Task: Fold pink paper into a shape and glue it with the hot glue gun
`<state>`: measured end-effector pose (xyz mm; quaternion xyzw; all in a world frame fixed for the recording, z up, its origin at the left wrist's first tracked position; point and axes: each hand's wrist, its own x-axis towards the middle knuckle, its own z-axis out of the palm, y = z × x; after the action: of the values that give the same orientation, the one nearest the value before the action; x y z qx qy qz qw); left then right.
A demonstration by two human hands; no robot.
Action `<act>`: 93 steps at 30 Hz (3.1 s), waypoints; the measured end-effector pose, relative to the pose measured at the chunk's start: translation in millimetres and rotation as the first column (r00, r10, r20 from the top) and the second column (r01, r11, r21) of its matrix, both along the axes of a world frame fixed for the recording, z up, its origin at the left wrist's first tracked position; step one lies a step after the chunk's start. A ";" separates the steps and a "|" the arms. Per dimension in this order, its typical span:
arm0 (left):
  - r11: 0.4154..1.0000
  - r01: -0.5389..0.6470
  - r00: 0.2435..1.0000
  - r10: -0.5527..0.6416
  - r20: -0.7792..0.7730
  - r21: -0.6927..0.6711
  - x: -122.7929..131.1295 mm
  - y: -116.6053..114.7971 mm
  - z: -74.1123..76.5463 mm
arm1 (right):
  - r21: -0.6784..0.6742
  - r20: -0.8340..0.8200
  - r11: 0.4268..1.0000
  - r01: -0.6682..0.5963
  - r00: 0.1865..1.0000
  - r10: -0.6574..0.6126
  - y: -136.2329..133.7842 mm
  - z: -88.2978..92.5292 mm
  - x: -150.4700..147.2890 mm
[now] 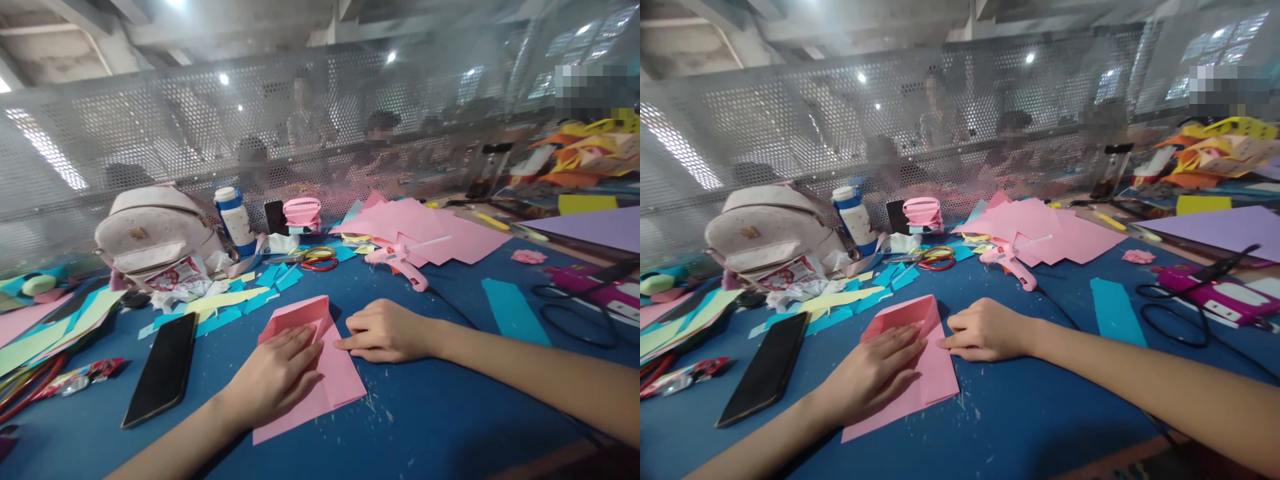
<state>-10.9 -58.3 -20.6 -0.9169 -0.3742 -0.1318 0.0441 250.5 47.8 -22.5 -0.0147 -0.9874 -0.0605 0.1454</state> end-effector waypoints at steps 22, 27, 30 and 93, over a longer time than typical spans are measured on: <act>0.982 0.062 0.998 -0.059 -0.021 0.177 2.1 1.1 -6.7 | 0.044 0.069 0.983 0.181 0.981 -0.184 -6.4 -0.6 -6.1; 0.999 0.009 0.997 -0.005 -0.081 0.045 6.6 1.5 -6.0 | 0.020 0.036 0.981 0.193 0.980 -0.194 -7.2 -0.8 -5.9; 0.995 -0.039 0.995 0.030 -0.095 -0.097 12.8 2.8 -4.8 | 0.002 0.002 0.974 0.226 0.974 -0.226 -5.3 -1.9 -6.4; 0.971 0.215 0.956 -0.189 0.223 -0.102 -3.8 6.0 11.6 | -0.152 -0.273 0.967 0.204 0.932 -0.240 -9.2 10.5 -7.6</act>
<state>-14.7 -52.3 -9.0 -0.9320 -0.2885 -0.2088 -0.0672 242.9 38.7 -11.9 -0.1440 -0.9493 -0.0136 0.2792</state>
